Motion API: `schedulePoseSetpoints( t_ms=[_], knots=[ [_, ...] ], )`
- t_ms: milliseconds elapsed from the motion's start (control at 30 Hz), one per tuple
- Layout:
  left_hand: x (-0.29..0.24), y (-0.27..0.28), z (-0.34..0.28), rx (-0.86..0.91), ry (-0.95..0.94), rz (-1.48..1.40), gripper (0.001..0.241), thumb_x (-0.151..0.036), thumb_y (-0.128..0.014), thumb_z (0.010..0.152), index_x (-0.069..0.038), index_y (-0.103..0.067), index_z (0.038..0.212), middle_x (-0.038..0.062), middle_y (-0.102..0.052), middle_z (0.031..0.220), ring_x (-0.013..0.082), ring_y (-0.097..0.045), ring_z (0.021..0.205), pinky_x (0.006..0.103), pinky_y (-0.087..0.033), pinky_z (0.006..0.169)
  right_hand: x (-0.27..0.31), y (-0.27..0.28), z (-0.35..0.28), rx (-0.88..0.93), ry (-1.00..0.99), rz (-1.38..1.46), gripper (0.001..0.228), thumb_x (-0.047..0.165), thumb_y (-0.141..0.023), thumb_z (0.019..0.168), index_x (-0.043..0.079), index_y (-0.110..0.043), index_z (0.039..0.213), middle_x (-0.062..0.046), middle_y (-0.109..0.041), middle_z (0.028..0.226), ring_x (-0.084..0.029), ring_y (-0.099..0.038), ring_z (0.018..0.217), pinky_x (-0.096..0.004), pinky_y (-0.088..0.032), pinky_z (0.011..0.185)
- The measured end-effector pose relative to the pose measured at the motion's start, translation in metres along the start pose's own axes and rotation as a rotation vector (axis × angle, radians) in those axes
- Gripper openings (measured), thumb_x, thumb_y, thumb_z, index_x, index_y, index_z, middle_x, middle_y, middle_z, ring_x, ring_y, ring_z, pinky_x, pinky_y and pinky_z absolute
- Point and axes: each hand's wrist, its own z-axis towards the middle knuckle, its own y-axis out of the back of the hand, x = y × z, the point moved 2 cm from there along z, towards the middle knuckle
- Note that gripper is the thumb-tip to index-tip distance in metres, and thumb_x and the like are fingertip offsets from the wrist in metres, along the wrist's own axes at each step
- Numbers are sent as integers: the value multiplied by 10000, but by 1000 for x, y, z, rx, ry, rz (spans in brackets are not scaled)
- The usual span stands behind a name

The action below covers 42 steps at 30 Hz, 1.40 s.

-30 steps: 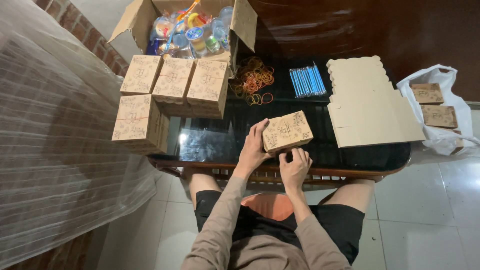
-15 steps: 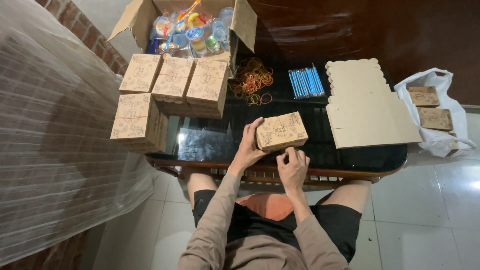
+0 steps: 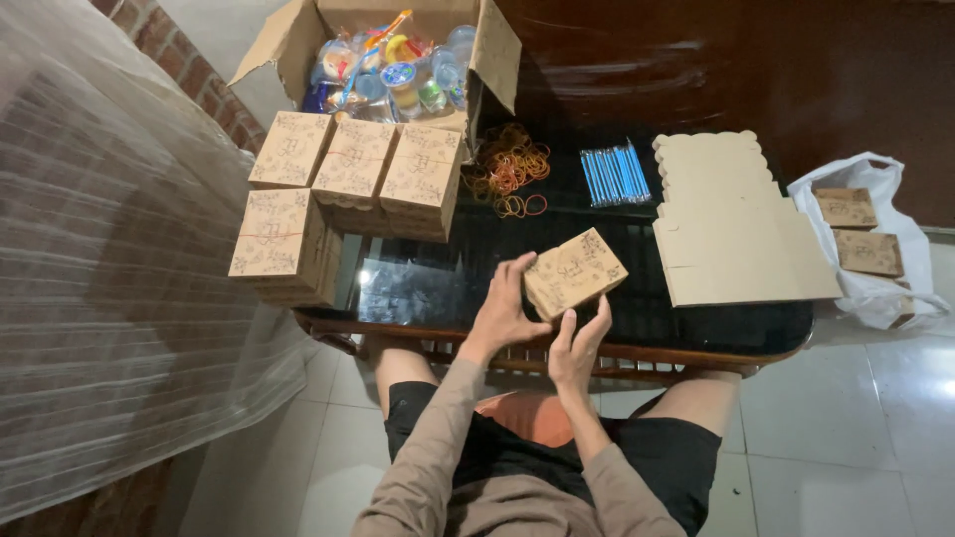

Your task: A person is folding flat cardboard sheets into small boxes and organizing them on a table with other packaging materials like straws and bottles.

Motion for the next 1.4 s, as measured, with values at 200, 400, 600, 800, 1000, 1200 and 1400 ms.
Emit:
schedulePoseSetpoints(
  t_ms=[200, 400, 600, 800, 1000, 1200, 1400],
  knots=[
    [-12, -9, -19, -131, -43, 20, 1195, -295, -909, 500, -118, -329, 1529, 213, -452, 1350, 443, -518, 1278, 548, -435, 1067, 9, -5, -6, 206, -208, 48, 723, 364, -346, 1110, 25, 16, 1636, -288, 12, 1680, -382, -20, 1573, -489, 11, 1286],
    [1, 1, -70, -372, -64, 60, 1108, -226, -932, 580, 39, -339, 1478, 249, -453, 1337, 445, -474, 1291, 506, -371, 1136, 36, -30, -34, 330, -106, 138, 709, 230, -349, 1101, -100, 44, 1590, -389, 55, 1632, -444, 2, 1548, -507, 49, 1274],
    [15, 51, -121, -748, 66, 320, 917, -130, -884, 672, 72, -402, 1425, 237, -478, 1303, 421, -526, 1242, 471, -397, 1128, 44, -88, -64, 621, 5, 241, 738, 180, -434, 1064, -62, 4, 1607, -368, 38, 1641, -437, -17, 1536, -519, 14, 1264],
    [56, 113, -129, -949, 199, 363, 995, -217, -916, 672, 5, -374, 1477, 219, -478, 1333, 400, -536, 1267, 471, -404, 1129, 85, -153, -61, 717, 148, 152, 845, 409, -616, 994, 96, -181, 1648, -322, -219, 1628, -492, -228, 1503, -591, -195, 1229],
    [71, 135, -127, -1033, 205, 314, 843, -281, -812, 825, -4, -385, 1498, 221, -495, 1333, 395, -534, 1269, 467, -397, 1135, 119, -170, -74, 718, -64, 234, 978, 572, -676, 894, 67, -221, 1597, -367, -356, 1530, -514, -373, 1435, -585, -301, 1197],
    [75, 137, -119, -1054, 199, 391, 704, -317, -746, 888, -21, -446, 1452, 158, -501, 1319, 344, -544, 1262, 449, -401, 1132, 76, -204, -63, 707, -68, 113, 1013, 681, -746, 816, 49, -354, 1503, -276, -420, 1484, -458, -443, 1405, -540, -363, 1189],
    [70, 145, -103, -1061, 128, 539, 690, -250, -759, 900, 4, -438, 1456, 174, -476, 1301, 351, -531, 1227, 433, -407, 1108, 96, -204, -54, 790, -107, 188, 836, 574, -658, 926, 70, -328, 1506, -323, -437, 1506, -460, -410, 1427, -578, -342, 1193]
  ],
)
